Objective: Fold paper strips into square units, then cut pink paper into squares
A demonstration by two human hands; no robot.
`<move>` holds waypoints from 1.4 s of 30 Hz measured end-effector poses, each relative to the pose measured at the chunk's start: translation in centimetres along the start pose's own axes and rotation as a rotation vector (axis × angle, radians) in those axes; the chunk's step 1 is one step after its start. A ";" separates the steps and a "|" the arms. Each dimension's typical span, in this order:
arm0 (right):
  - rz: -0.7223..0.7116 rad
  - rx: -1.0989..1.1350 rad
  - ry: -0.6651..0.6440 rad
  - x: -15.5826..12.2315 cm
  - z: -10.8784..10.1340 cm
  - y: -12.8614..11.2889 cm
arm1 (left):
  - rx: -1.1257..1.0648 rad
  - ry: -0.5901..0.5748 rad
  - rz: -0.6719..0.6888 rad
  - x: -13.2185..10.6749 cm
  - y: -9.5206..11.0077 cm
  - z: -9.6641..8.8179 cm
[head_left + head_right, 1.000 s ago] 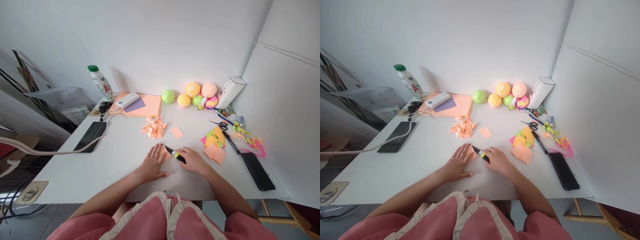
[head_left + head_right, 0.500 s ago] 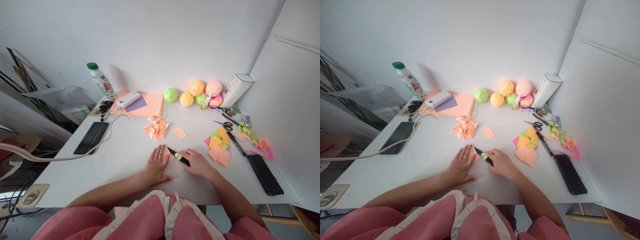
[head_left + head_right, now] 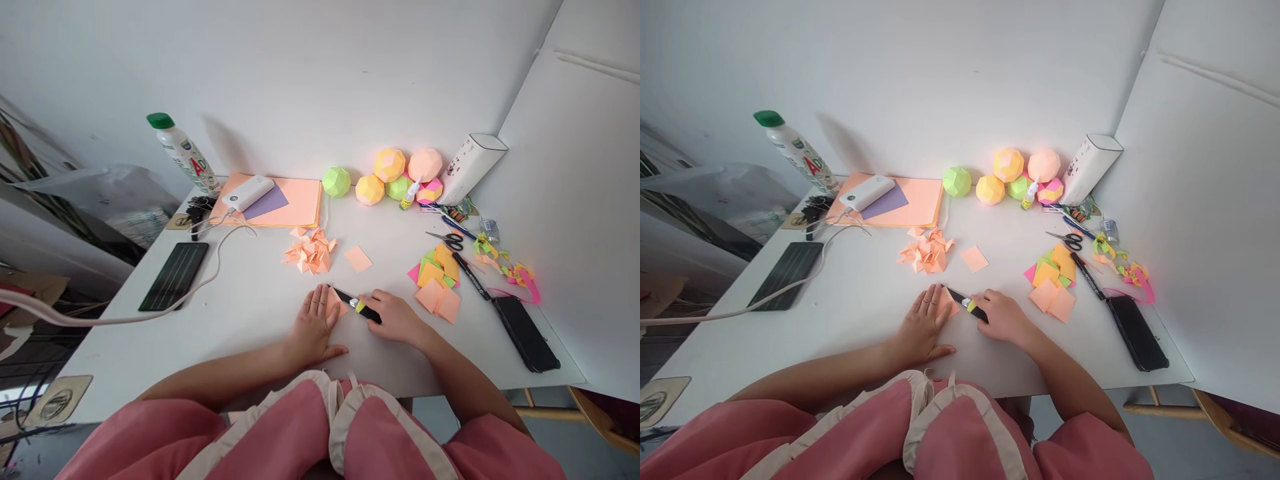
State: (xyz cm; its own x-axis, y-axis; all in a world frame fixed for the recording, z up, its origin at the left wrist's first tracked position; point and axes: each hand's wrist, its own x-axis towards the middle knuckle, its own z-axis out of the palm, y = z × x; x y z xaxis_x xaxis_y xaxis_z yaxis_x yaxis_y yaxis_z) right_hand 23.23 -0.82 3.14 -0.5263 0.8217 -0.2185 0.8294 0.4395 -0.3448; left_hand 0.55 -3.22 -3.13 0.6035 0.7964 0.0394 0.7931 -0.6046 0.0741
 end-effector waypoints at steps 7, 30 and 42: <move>0.011 0.012 0.006 0.1 0.1 0.1 | -0.014 0.039 0.019 0.1 -0.1 0.3; -0.153 0.073 -0.029 -0.1 -0.2 1.8 | -0.163 0.328 -0.085 1.6 -1.4 -0.9; -0.138 0.054 -0.028 0.0 0.1 1.8 | -0.107 0.306 0.092 11.3 -2.0 -3.3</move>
State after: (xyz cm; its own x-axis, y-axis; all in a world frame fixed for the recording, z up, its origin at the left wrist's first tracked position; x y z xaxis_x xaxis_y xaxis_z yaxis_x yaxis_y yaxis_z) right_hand 24.74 -0.07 2.43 -0.6404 0.7440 -0.1908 0.7380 0.5271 -0.4214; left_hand 5.46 7.03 0.49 0.6060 0.7158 0.3470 0.7137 -0.6819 0.1601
